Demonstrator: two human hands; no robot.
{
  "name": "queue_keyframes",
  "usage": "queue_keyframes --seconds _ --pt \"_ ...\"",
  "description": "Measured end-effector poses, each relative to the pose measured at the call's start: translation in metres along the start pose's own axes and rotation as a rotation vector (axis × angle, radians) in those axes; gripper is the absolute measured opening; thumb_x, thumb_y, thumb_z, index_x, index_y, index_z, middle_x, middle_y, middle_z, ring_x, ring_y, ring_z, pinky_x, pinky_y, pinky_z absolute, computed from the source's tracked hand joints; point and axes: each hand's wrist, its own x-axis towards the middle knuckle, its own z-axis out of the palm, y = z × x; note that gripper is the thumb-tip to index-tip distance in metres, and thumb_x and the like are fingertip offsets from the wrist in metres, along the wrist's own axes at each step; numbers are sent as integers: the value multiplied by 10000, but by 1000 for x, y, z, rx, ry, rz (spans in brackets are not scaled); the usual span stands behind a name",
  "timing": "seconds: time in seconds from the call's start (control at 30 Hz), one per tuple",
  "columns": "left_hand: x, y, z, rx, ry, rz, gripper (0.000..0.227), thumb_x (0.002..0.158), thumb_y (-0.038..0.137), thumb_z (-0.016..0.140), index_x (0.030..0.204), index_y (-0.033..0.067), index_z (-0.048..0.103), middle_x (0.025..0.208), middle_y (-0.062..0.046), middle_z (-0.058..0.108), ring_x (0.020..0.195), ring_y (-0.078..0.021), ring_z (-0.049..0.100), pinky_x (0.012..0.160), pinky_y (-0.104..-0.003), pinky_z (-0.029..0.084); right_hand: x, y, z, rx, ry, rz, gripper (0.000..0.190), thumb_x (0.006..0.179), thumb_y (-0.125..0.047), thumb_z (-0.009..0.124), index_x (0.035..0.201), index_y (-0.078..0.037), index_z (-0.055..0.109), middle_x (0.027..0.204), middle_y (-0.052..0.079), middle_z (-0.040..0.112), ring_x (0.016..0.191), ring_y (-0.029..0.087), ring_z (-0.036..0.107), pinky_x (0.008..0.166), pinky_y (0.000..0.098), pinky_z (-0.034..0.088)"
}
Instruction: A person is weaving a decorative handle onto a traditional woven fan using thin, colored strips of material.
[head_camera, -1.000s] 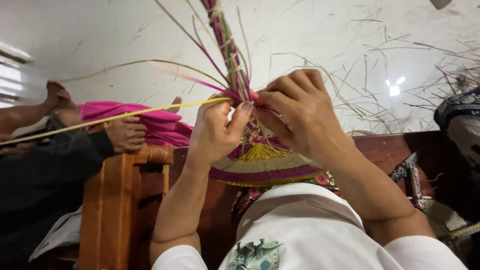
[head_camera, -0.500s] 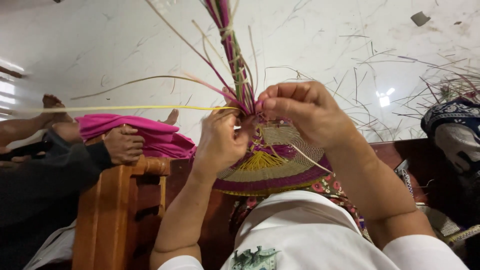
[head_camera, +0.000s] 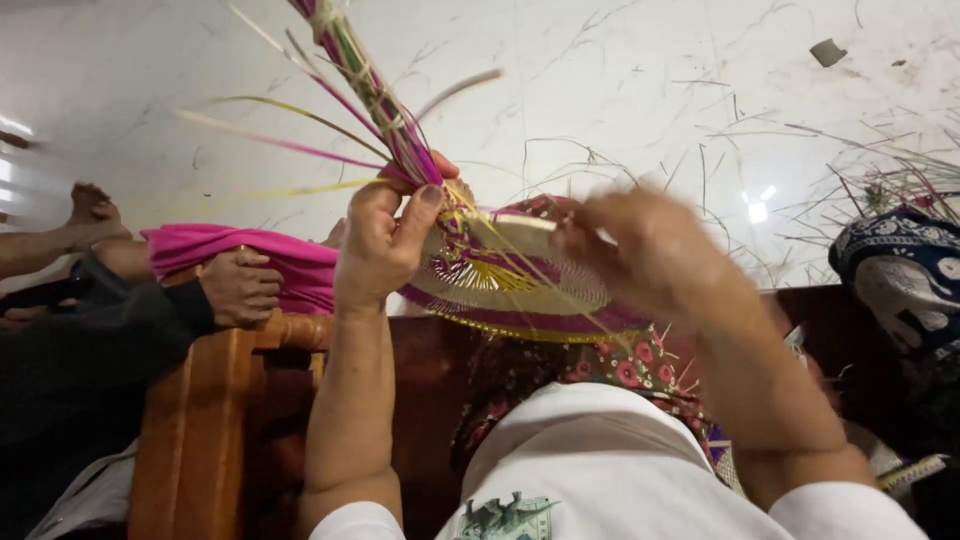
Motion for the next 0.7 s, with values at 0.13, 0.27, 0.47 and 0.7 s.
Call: queue_keyframes --seconds 0.13,0.27,0.47,0.7 --pt "-12 -18 6 -139 83 -32 266 1065 290 553 1177 57 615 1139 -104 722 1022 -183 704 942 -315 528 -24 -25 21 246 272 -454 178 989 -157 615 1108 -25 610 777 69 652 573 238 580 512 423 522" --pt "-20 -32 13 -235 200 -118 386 1039 284 588 1299 0 618 1254 -98 678 1208 -232 643 1089 -350 529 -39 -52 33 203 100 -389 392 966 -177 669 1317 -33 574 908 68 752 754 243 732 895 454 620" --pt "-24 -2 22 -193 133 6 304 1120 281 398 1232 67 583 1209 -126 661 1270 -317 607 1193 -462 462 -45 -76 22 204 270 -561 405 949 -243 724 1198 19 541 787 68 584 632 270 549 646 386 465" --pt "-33 -11 38 -351 180 34 247 1112 270 458 1191 94 614 1014 -36 697 1158 -261 644 1129 -456 475 -25 -60 4 274 318 -628 178 932 -148 781 1007 -15 690 665 14 594 584 162 566 571 334 518"
